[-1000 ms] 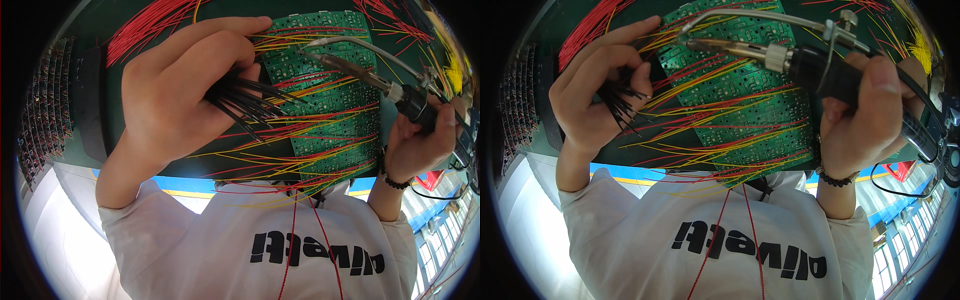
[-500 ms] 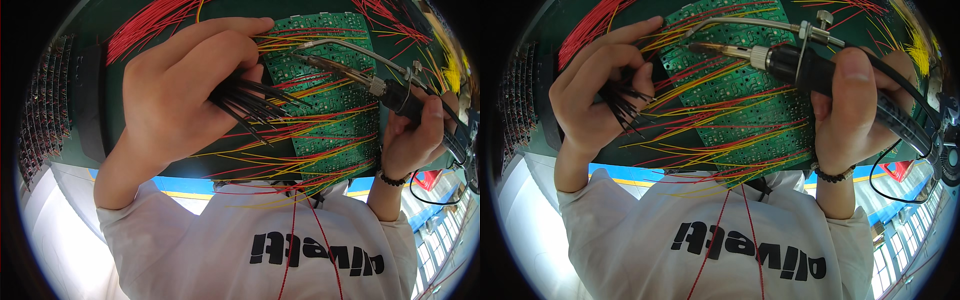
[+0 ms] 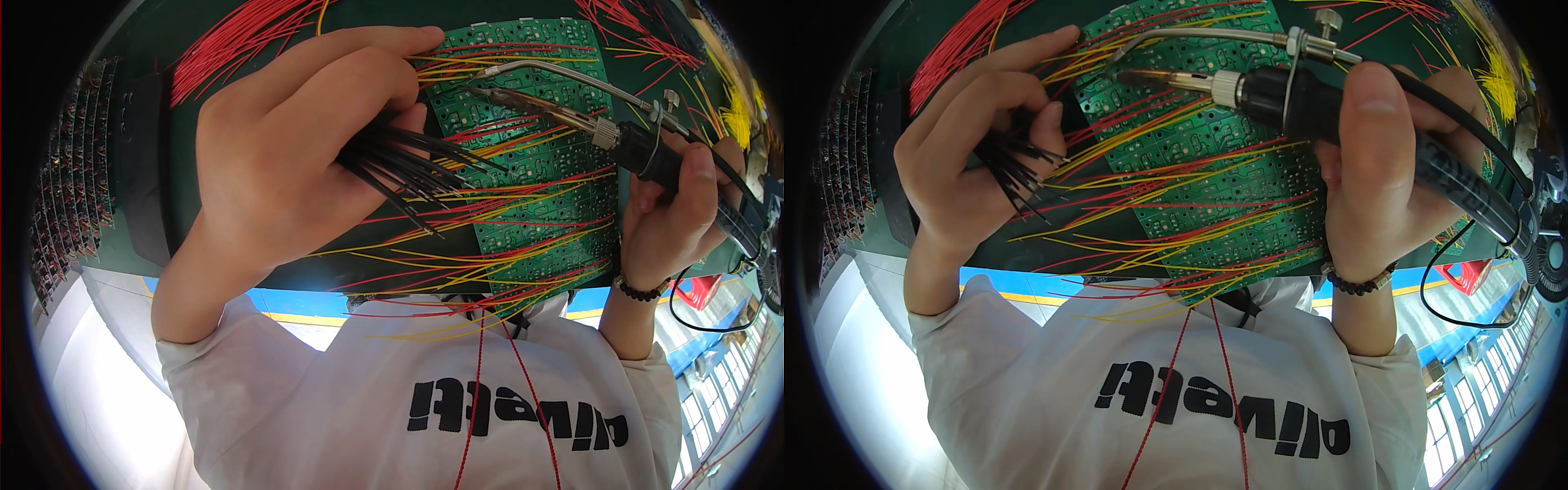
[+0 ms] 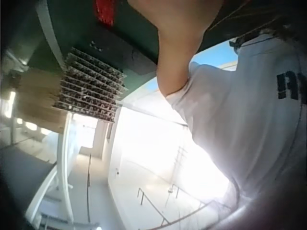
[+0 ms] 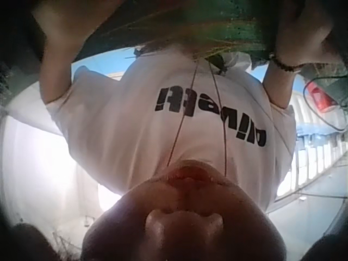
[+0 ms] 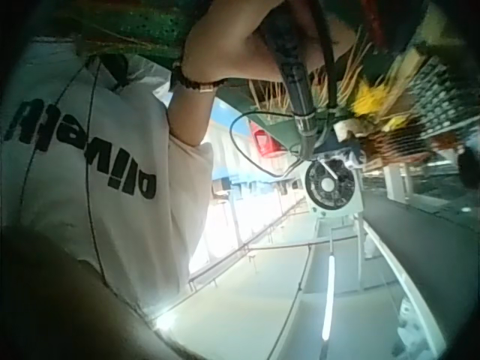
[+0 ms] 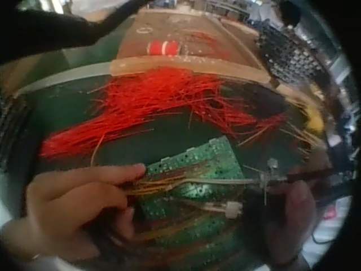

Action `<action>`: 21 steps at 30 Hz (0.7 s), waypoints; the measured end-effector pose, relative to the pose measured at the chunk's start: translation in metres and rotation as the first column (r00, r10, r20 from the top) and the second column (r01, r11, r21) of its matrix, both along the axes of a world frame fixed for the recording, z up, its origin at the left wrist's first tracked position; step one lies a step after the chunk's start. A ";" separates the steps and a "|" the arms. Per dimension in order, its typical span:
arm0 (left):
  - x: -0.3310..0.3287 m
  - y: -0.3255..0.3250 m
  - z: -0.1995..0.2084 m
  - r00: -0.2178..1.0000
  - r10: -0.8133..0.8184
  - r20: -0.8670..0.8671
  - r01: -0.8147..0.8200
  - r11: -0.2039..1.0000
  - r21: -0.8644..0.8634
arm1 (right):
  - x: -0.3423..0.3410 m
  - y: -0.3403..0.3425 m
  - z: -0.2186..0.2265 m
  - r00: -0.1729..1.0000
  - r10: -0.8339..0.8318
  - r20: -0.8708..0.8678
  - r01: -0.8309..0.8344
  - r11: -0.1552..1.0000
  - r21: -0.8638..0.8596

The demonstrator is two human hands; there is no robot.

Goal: The person solders wires onto circuit boards using a soldering iron, holding the wires against the boards by hand and applying the iron to connect them.

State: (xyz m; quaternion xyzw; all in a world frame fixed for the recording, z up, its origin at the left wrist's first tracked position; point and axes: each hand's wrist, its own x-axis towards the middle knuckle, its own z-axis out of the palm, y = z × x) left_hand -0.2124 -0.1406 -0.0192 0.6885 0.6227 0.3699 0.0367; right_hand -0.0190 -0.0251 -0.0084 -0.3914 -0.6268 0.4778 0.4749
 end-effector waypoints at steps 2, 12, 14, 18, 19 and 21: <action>-0.001 0.001 -0.001 1.000 -0.001 0.001 0.001 1.000 0.002 | 0.004 0.003 -0.001 0.998 0.035 -0.056 -0.036 0.999 -0.012; 0.000 0.000 -0.001 1.000 0.001 -0.007 -0.001 1.000 0.010 | 0.006 0.005 0.000 0.999 0.035 -0.030 -0.035 0.999 -0.009; -0.001 0.000 -0.001 1.000 0.001 -0.012 -0.001 1.000 0.014 | 0.010 0.006 -0.001 0.996 0.053 -0.077 -0.055 0.998 -0.026; 0.000 0.000 -0.001 1.000 0.001 -0.005 -0.001 1.000 0.008 | 0.008 0.005 0.001 0.987 -0.089 -0.131 0.082 0.995 -0.064; 0.000 0.000 -0.001 1.000 0.000 -0.001 0.000 1.000 0.003 | 0.006 0.004 0.003 0.987 -0.091 -0.131 0.083 0.995 -0.064; 0.000 0.000 -0.001 1.000 0.001 -0.002 -0.001 1.000 0.006 | 0.003 0.001 0.004 0.988 -0.097 -0.119 0.084 0.990 -0.110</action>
